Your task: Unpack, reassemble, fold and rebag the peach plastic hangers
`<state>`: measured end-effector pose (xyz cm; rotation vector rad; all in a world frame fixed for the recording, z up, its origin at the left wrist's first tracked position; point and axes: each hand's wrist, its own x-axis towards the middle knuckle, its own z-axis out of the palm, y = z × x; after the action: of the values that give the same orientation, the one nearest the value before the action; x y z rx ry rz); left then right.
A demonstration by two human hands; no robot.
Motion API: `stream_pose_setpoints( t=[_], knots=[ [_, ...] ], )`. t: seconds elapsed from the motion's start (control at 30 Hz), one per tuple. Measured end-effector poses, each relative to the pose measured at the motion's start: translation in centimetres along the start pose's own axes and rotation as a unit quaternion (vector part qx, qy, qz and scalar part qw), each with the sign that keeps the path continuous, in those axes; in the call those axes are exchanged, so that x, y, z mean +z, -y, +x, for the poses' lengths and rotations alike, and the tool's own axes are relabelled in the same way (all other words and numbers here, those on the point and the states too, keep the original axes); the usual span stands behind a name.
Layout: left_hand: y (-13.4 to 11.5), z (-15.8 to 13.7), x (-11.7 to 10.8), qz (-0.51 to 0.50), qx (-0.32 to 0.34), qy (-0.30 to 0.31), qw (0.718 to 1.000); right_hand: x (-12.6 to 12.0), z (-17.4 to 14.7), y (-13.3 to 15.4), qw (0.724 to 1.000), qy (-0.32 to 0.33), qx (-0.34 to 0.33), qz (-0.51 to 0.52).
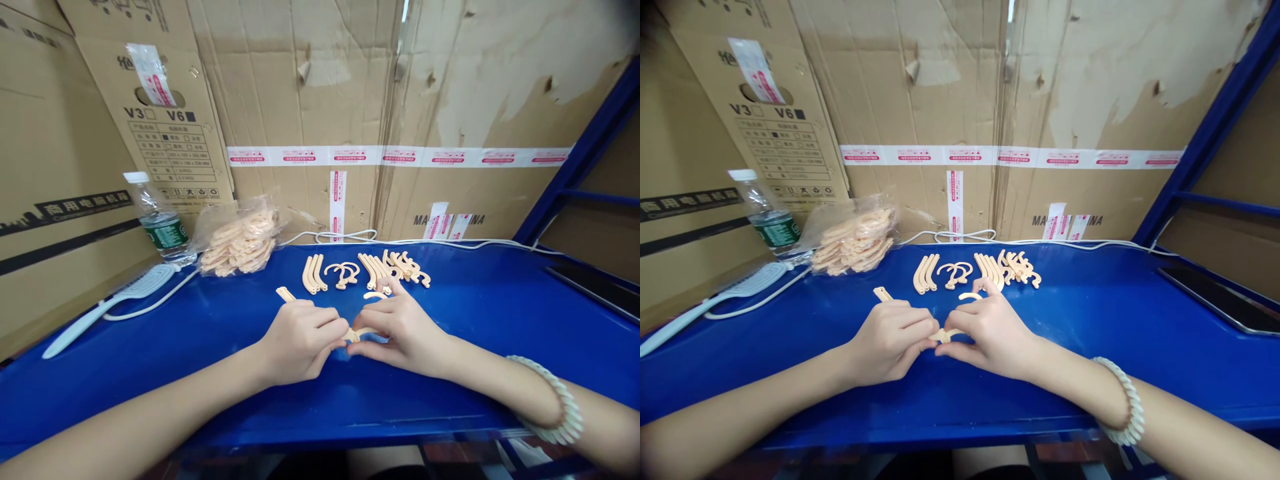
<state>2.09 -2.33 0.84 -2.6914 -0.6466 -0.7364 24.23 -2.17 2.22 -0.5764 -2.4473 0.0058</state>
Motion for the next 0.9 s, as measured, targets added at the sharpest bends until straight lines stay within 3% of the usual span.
stream_pose_setpoints(
  t=[0.2, 0.33, 0.5, 0.6, 0.7, 0.9],
  knots=[
    [0.1, 0.2, -0.5, 0.041, 0.049, -0.009, 0.998, 0.2, -0.1, 0.2, 0.999, 0.0, 0.021, 0.033],
    [0.7, 0.1, -1.3, 0.095, 0.096, -0.002, 0.991, 0.1, -0.1, -0.5, 0.994, 0.0, 0.079, 0.076],
    [3.1, 0.2, -1.9, 0.01, 0.015, -0.008, 1.0, -0.8, 0.2, -2.2, 0.985, -0.032, 0.132, 0.102],
    [5.4, 0.0, -1.7, -0.003, -0.077, 0.032, 0.996, -0.9, 0.4, -3.0, 0.983, -0.044, 0.14, 0.108],
    [7.2, -0.5, -1.2, 0.002, -0.125, 0.052, 0.991, -0.7, 0.8, -3.7, 0.987, -0.044, 0.129, 0.084],
    [8.3, -1.6, 0.0, -0.008, -0.157, 0.063, 0.986, 0.0, 2.6, -6.0, 0.996, 0.025, 0.087, -0.008]
  ],
)
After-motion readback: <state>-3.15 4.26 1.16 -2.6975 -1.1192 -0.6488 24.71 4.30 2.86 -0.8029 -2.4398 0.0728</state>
